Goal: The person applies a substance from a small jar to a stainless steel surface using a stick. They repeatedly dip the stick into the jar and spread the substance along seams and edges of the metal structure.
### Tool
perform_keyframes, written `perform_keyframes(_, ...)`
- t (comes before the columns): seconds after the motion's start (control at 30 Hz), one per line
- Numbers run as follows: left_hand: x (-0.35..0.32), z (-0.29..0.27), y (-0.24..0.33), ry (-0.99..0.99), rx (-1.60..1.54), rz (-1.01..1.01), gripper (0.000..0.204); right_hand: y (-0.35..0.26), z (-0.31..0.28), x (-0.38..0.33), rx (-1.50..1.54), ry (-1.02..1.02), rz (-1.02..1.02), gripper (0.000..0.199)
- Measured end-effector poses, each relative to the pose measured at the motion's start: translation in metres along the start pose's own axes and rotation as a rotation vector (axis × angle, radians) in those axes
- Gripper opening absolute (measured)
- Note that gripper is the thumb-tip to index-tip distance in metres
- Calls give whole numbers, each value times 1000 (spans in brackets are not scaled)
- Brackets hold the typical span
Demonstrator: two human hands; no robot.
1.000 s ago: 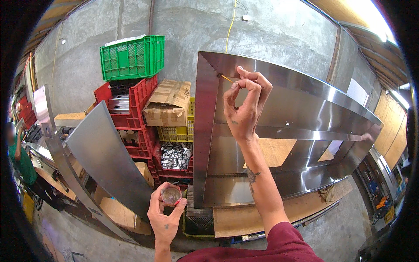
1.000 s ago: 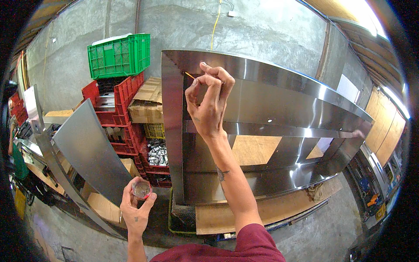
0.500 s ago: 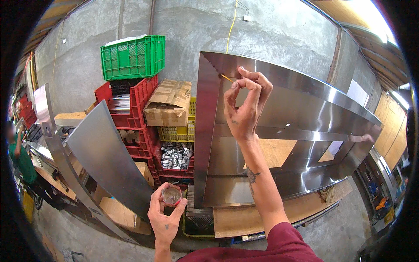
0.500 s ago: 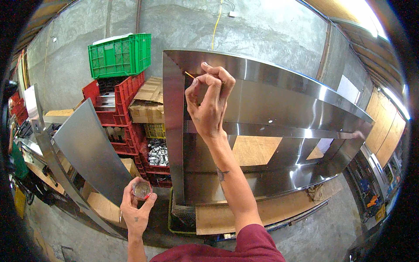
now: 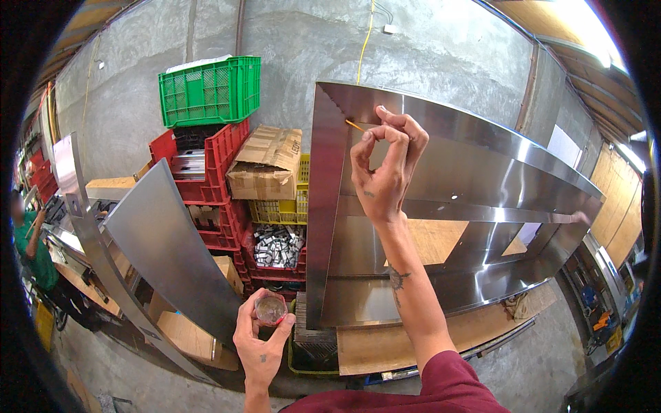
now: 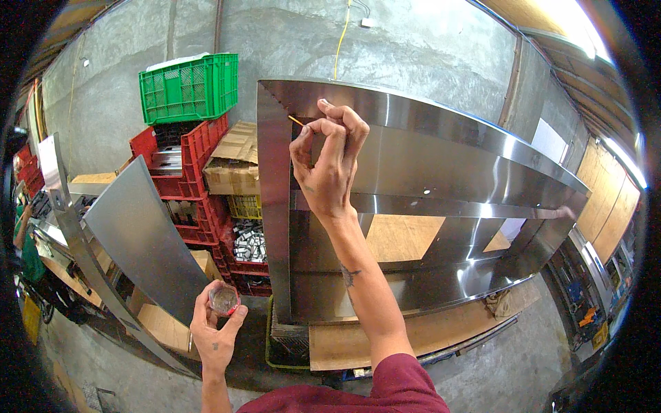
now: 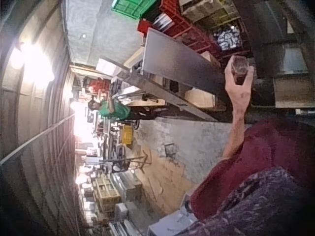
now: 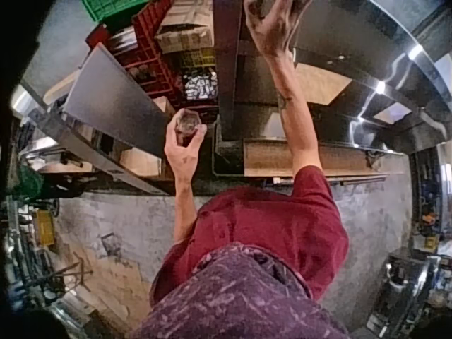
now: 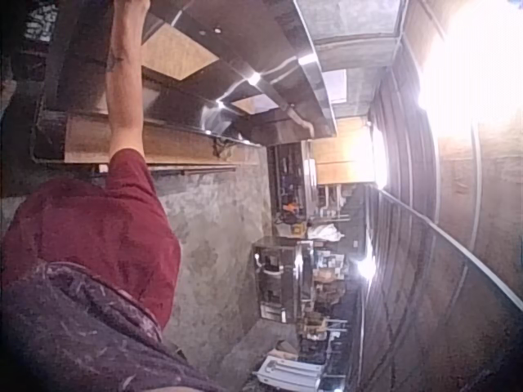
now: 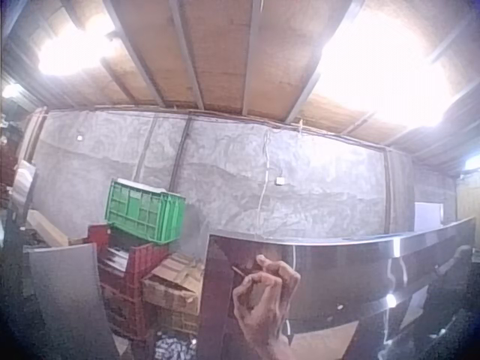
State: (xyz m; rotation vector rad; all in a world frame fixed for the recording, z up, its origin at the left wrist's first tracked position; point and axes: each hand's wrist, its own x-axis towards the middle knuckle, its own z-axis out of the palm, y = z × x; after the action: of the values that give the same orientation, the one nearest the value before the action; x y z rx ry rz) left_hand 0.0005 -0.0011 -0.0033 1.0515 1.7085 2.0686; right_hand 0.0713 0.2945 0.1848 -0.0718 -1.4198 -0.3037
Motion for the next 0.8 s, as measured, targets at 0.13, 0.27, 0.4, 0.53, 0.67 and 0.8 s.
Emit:
perform_keyframes(0.13, 0, 0, -2, 11, 15, 13, 66, 2, -1, -2, 14, -16, -4, 33)
perform_keyframes(0.27, 0, -1, -3, 8, 3, 6, 66, 4, 0, -2, 61, 3, 22, 34)
perform_keyframes(0.4, 0, -1, -3, 19, 27, 18, 66, 5, 0, -3, 88, 5, 26, 34)
perform_keyframes(0.53, -1, -1, 0, 19, -6, 1, 66, 4, 1, -3, 73, 4, 17, 32)
perform_keyframes(0.67, -1, -1, 0, 18, -3, -4, 66, 1, -2, 0, 6, -7, -1, 28)
perform_keyframes(0.8, -1, -2, -2, 25, 19, 0, 65, 1, 0, 1, 17, 7, 13, 25)
